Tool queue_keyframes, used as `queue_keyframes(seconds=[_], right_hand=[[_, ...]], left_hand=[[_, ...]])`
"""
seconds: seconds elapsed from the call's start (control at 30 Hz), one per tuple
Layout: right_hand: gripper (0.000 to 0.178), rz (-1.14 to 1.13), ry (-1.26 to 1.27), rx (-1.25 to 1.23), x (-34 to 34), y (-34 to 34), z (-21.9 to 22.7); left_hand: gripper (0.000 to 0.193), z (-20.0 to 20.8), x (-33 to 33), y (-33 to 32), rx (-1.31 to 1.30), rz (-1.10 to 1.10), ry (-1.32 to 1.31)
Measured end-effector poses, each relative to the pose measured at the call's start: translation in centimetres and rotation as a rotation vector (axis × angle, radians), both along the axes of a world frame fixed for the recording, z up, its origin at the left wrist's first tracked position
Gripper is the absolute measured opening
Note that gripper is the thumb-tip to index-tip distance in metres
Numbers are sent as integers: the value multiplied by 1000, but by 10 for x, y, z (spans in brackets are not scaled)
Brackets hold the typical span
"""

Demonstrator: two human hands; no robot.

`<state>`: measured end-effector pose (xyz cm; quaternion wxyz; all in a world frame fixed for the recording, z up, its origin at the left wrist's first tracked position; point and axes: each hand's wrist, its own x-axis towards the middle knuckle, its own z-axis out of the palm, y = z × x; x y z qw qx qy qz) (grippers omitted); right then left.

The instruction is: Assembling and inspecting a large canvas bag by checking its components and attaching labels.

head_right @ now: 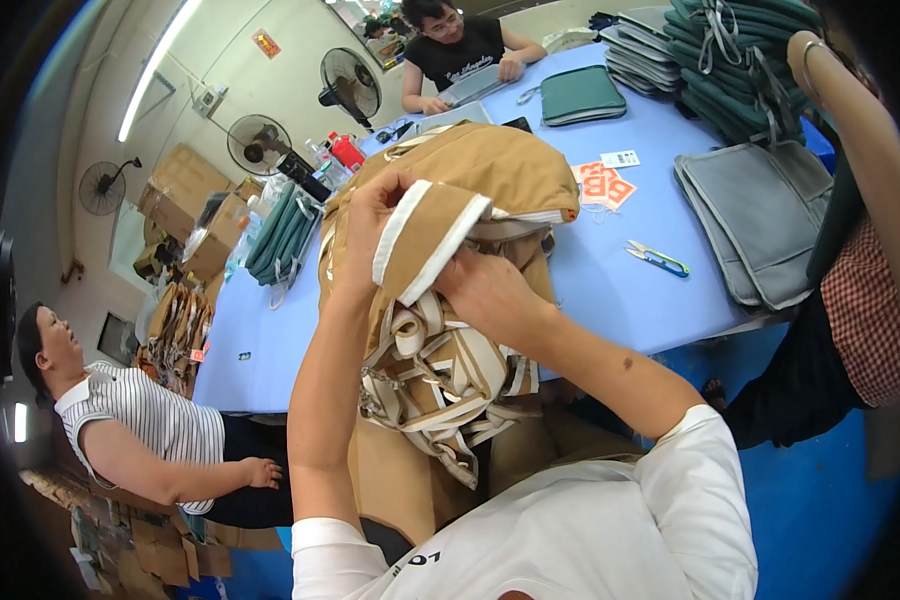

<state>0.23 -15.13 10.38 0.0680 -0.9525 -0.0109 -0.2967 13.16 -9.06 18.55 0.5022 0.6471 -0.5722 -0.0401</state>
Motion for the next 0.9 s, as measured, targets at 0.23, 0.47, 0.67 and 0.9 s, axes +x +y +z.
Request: queue_keyframes(seconds=[0.23,0.47,0.67,0.9], right_hand=[[23,-19,-467,11,53,-16,-17],[23,-10,-331,35,75,-58,9],[23,8,-207,76,50,-31,-9],[23,15,-45,120,14,-41,-29]], left_hand=[[10,20,-20,-6,21,26,-243],[17,17,-57,14,198,54,-548],[28,-51,-15,50,385,357,-813],[15,-24,-3,43,271,534,-748]])
